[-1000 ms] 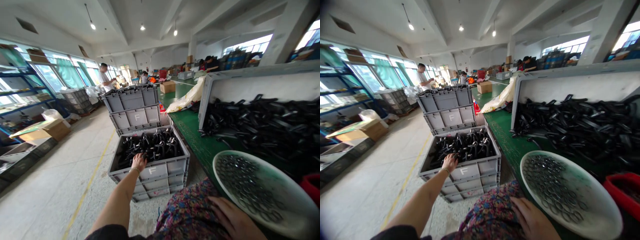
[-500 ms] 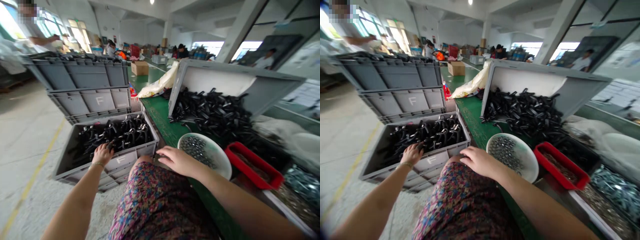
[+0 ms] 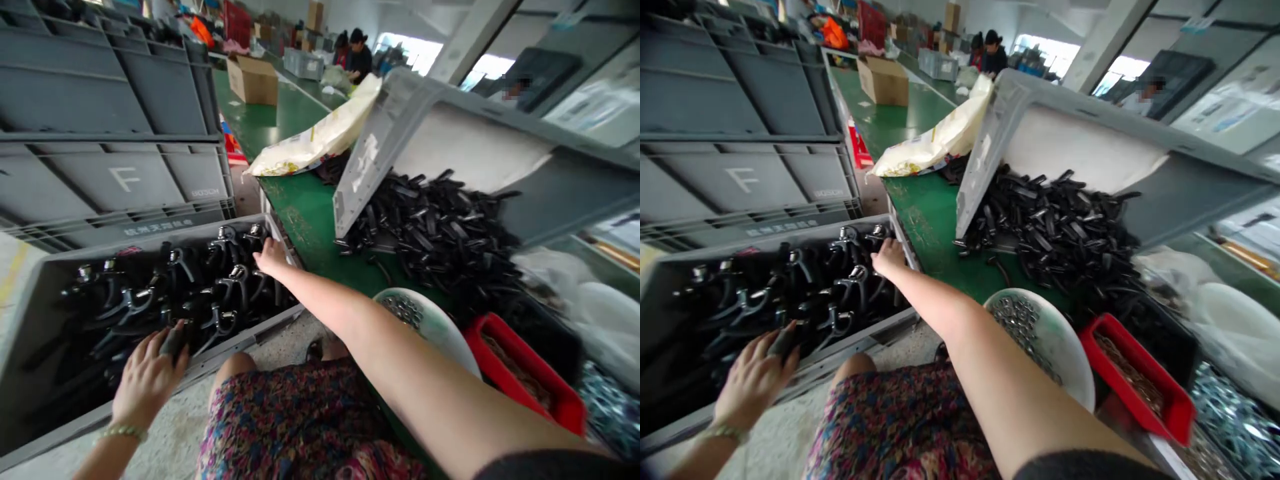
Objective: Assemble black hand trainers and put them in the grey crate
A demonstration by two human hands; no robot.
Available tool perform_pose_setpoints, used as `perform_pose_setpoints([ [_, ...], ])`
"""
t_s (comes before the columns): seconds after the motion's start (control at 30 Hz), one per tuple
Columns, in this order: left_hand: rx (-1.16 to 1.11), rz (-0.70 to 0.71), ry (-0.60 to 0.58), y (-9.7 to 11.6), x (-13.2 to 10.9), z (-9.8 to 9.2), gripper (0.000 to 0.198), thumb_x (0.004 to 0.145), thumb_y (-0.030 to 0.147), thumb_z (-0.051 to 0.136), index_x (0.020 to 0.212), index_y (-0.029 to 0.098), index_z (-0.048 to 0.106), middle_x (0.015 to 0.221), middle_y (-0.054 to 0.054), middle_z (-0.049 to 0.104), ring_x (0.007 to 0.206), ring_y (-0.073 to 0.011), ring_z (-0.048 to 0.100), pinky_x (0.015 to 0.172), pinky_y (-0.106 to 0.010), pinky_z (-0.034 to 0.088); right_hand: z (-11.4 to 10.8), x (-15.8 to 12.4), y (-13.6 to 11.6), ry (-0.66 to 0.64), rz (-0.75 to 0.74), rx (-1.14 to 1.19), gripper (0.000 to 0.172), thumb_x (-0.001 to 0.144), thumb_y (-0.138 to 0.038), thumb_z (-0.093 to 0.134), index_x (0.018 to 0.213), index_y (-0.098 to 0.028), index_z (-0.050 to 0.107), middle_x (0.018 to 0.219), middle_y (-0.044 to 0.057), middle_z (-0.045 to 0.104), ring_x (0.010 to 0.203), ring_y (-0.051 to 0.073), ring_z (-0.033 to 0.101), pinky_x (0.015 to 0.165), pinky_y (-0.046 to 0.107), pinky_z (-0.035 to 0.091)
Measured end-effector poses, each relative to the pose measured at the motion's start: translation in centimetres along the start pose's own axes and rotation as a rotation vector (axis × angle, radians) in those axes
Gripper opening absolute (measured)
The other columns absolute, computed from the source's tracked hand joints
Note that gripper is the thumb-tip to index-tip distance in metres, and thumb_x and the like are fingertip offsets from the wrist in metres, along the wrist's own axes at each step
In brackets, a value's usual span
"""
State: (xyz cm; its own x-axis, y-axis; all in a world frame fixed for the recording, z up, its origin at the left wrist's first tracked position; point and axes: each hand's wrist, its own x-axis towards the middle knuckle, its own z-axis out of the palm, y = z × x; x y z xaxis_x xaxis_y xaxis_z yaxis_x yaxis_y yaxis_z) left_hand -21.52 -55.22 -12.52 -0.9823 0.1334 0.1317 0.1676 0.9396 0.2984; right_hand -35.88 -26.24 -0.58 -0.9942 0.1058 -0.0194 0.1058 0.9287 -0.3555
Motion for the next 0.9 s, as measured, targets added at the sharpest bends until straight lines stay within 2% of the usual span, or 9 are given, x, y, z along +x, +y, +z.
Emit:
perform_pose_setpoints([
  [0.1,0.111,0.002,-0.005,0.8,1.2,-0.9,0.057,0.086,0.038,0.040,0.141,0.023,0.041,0.124,-0.012,0.055,0.126,-0.0295,0.041,0.108,-0.043,0.033,2.5,2.6,2.2,-0.046,0.205,0.039,0.059,0.093,-0.033,0.049,0.132,0.008,0.034,0.134,0.035,0.041,0.125,0.032,0.045,0.099,0.046,0.039],
  [0.2,0.138,0.037,-0.087,0.5,2.0,-1.7,0.054,0.087,0.036,0.042,0.140,0.023,0.043,0.123,-0.011,0.056,0.123,-0.0288,0.043,0.108,-0.043,0.032,3.9,3.8,3.8,-0.100,0.308,0.063,0.048,0.094,-0.029,0.048,0.131,0.001,0.040,0.127,0.027,0.051,0.117,0.028,0.052,0.096,0.043,0.044],
  [0.33,0.079,0.042,-0.113,0.2,2.1,-2.5,0.053,0.087,0.031,0.045,0.138,0.019,0.045,0.127,-0.012,0.055,0.125,-0.0282,0.041,0.111,-0.044,0.028,3.5,4.1,3.8,-0.159,0.385,0.054,0.034,0.091,-0.034,0.054,0.121,-0.017,0.054,0.120,0.009,0.057,0.102,0.021,0.059,0.086,0.043,0.051],
  [0.47,-0.040,0.010,-0.107,0.2,2.3,-3.7,0.050,0.086,0.026,0.046,0.135,0.016,0.048,0.123,-0.012,0.056,0.122,-0.0268,0.044,0.108,-0.045,0.034,3.0,4.5,2.4,-0.205,0.482,0.010,0.032,0.091,-0.033,0.054,0.118,-0.017,0.055,0.118,0.008,0.058,0.098,0.019,0.060,0.083,0.040,0.052],
  [0.53,-0.120,0.015,-0.090,-0.9,2.7,-5.0,0.048,0.087,0.024,0.045,0.134,0.016,0.047,0.123,-0.011,0.055,0.122,-0.0255,0.044,0.107,-0.045,0.035,3.6,4.9,2.0,-0.215,0.527,-0.017,0.032,0.091,-0.034,0.054,0.119,-0.016,0.055,0.117,0.008,0.058,0.098,0.019,0.060,0.082,0.040,0.052],
  [0.63,-0.180,-0.103,0.023,-5.7,3.6,-8.1,0.045,0.089,0.026,0.042,0.133,0.015,0.045,0.125,-0.013,0.053,0.124,-0.0264,0.042,0.109,-0.047,0.031,5.0,5.4,2.2,-0.216,0.561,-0.062,0.034,0.092,-0.035,0.053,0.120,-0.016,0.054,0.116,0.008,0.058,0.097,0.019,0.060,0.083,0.041,0.051],
  [0.73,-0.153,-0.525,0.095,-13.1,4.5,-12.0,0.049,0.090,0.033,0.041,0.134,0.011,0.041,0.128,-0.017,0.050,0.126,-0.0298,0.040,0.109,-0.049,0.028,6.1,5.5,2.8,-0.210,0.560,-0.101,0.034,0.096,-0.033,0.040,0.121,-0.011,0.051,0.113,0.015,0.060,0.098,0.023,0.061,0.084,0.042,0.048],
  [0.8,-0.154,-0.852,0.039,-17.7,5.2,-14.1,0.055,0.089,0.035,0.040,0.137,0.009,0.033,0.131,-0.019,0.046,0.129,-0.0318,0.037,0.109,-0.049,0.027,6.5,5.6,3.2,-0.204,0.548,-0.118,0.036,0.098,-0.031,0.032,0.121,-0.009,0.048,0.112,0.020,0.061,0.100,0.028,0.061,0.084,0.042,0.047],
  [0.9,-0.195,-1.081,-0.083,-21.5,6.6,-15.1,0.060,0.088,0.039,0.038,0.134,0.000,0.031,0.127,-0.025,0.048,0.124,-0.0334,0.044,0.102,-0.045,0.036,6.7,5.7,3.6,-0.201,0.526,-0.131,0.037,0.097,-0.032,0.030,0.121,-0.009,0.046,0.113,0.021,0.061,0.101,0.031,0.062,0.082,0.042,0.046],
])
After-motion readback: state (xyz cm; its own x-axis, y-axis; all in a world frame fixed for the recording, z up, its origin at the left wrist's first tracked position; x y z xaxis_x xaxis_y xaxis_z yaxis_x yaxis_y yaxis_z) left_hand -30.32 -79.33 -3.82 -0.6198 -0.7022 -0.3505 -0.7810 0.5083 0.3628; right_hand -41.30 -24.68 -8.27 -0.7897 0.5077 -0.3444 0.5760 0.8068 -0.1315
